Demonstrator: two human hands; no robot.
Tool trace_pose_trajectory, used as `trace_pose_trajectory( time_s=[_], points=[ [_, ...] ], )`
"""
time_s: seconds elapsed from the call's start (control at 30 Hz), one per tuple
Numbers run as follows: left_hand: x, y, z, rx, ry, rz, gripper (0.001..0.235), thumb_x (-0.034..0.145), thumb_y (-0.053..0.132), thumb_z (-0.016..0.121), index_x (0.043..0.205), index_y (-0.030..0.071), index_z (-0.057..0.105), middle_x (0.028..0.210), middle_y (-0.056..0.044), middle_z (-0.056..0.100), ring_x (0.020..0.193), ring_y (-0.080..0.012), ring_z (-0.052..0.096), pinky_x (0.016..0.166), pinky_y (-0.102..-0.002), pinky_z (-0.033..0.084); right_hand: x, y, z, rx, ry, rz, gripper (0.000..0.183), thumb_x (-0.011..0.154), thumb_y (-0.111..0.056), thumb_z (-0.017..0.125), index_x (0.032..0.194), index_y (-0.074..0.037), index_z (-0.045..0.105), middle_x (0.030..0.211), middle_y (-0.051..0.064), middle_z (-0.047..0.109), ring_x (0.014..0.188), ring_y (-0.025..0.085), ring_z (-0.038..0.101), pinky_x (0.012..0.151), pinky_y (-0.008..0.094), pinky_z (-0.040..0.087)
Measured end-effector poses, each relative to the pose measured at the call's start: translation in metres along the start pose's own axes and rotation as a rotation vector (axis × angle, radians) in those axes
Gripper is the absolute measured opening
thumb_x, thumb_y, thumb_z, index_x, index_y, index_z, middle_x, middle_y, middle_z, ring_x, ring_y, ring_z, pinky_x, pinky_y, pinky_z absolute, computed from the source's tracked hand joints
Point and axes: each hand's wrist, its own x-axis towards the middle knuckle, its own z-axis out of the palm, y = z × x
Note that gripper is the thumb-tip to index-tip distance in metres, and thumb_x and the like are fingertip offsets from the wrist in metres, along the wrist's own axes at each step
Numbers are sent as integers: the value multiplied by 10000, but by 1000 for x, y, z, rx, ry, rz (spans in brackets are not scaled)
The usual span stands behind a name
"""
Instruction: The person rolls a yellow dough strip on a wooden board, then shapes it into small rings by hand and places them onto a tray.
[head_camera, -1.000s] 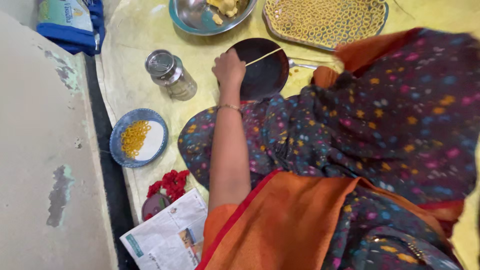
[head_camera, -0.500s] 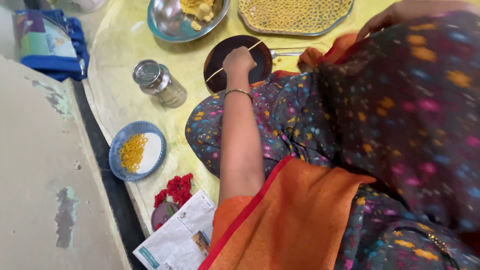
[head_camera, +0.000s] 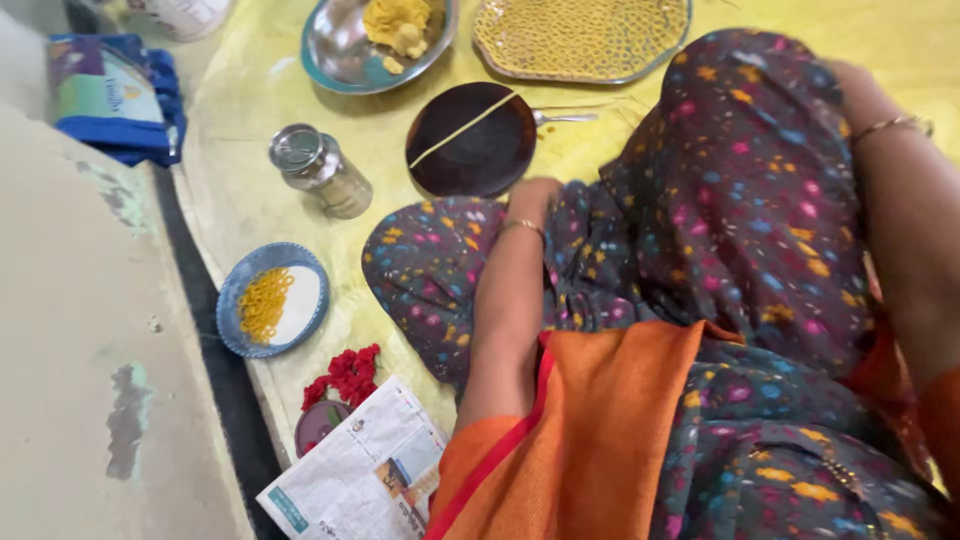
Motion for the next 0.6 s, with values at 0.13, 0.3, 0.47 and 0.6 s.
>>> trace_pose_trajectory(
  time_s=[0.13, 0.3, 0.47, 0.6],
  points=[
    [1, -30, 32, -52, -50, 4, 354, 822, 247, 738, 1156, 130, 748, 1258, -133, 691, 1149, -320, 676, 923, -478, 557, 39, 37, 6, -87, -67, 148, 321, 963, -296, 735, 1152, -37, 736, 1142, 64, 756, 938, 170, 704, 822, 335, 570],
    [6, -60, 52, -133, -111, 76, 323, 821, 254, 738, 1118, 127, 753, 1203, -141, 704, 1102, -331, 684, 900, -481, 557, 88, 86, 5, -456, -83, 477, 453, 975, -433, 696, 1131, -8, 706, 1152, 126, 736, 912, 204, 679, 772, 398, 536],
    [22, -65, 52, -188, -125, 194, 294, 821, 262, 737, 1080, 125, 757, 1147, -148, 717, 1056, -342, 692, 877, -484, 557, 112, 104, 5, -575, -120, 596, 444, 980, -442, 664, 1144, -35, 726, 1156, 142, 742, 948, 249, 686, 806, 422, 540],
    [35, -71, 56, -220, -115, 267, 272, 821, 268, 737, 1050, 122, 761, 1103, -155, 727, 1019, -351, 699, 858, -486, 557, 123, 102, 9, -742, -130, 632, 418, 985, -437, 653, 1148, -63, 745, 1151, 156, 747, 971, 289, 691, 827, 445, 543]
  ],
)
